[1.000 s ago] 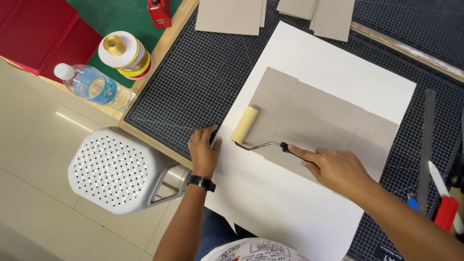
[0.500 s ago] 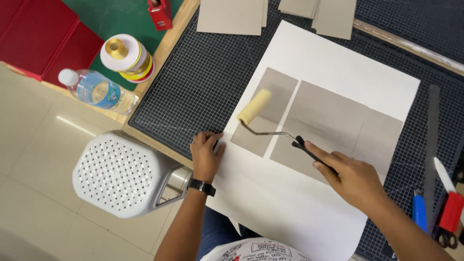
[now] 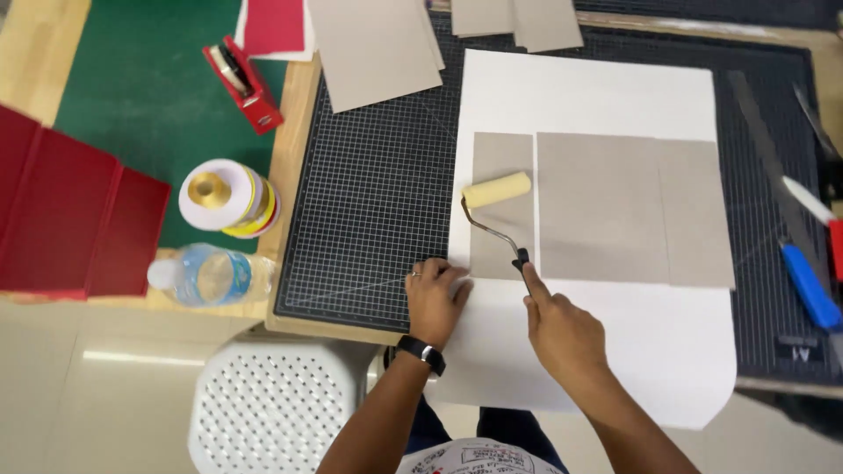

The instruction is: Arranging and gluing cardboard pieces onto a white sheet of paper to create a structure.

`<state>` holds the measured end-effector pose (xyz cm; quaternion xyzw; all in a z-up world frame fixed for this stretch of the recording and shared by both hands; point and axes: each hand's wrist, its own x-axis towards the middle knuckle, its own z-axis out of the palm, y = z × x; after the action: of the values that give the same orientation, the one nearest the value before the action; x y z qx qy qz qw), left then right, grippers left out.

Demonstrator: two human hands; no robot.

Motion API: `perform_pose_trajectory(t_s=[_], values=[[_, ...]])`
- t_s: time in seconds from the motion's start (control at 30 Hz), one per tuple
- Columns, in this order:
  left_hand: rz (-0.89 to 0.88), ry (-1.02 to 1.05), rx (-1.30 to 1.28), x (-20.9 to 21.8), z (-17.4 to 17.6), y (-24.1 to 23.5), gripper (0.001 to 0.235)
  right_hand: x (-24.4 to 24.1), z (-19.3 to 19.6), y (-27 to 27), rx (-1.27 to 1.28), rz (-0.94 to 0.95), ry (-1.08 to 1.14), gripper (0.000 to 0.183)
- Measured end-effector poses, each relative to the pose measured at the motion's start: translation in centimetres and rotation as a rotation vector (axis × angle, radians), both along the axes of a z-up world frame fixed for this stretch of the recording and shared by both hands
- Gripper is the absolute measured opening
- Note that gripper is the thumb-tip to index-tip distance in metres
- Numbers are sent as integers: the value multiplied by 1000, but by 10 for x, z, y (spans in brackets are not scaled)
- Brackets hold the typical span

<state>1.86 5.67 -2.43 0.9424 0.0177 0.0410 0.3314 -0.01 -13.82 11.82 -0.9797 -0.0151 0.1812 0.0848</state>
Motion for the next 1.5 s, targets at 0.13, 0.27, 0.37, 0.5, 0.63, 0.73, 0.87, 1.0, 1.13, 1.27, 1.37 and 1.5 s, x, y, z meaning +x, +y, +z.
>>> perform_pose_trajectory(t_s=[0.13,0.27,0.37,0.5,0.63,0.73,0.87,1.0,1.13,1.27,1.37,1.5], values=[[-28,-172,-77,1,-24,6,15,-58,1,27,-128,-192,325,58],[-82,-156,-114,-2,-33,14,14,-77,2,31,-175,-214,264,59],[-152,-196,-118,-5,-27,26,20,-50,2,46,-176,-228,180,57],[-217,-203,-153,-12,-21,36,33,-55,6,64,-138,-259,195,58],[-223,-220,-145,-9,-27,39,44,-100,12,67,-177,-275,286,58],[-230,-239,-176,-11,-29,41,39,-126,4,60,-223,-270,290,60],[-249,-231,-159,-10,-31,42,38,-120,9,57,-225,-228,227,58],[-250,-236,-148,-11,-35,42,35,-123,15,61,-212,-264,302,59],[-244,-240,-127,-11,-33,43,37,-112,15,62,-188,-273,257,58],[-236,-237,-131,-10,-36,43,34,-116,23,68,-198,-282,340,59],[-240,-230,-143,-11,-33,43,32,-115,25,67,-186,-280,332,58],[-238,-201,-141,-10,-32,42,33,-112,31,70,-158,-296,330,57]])
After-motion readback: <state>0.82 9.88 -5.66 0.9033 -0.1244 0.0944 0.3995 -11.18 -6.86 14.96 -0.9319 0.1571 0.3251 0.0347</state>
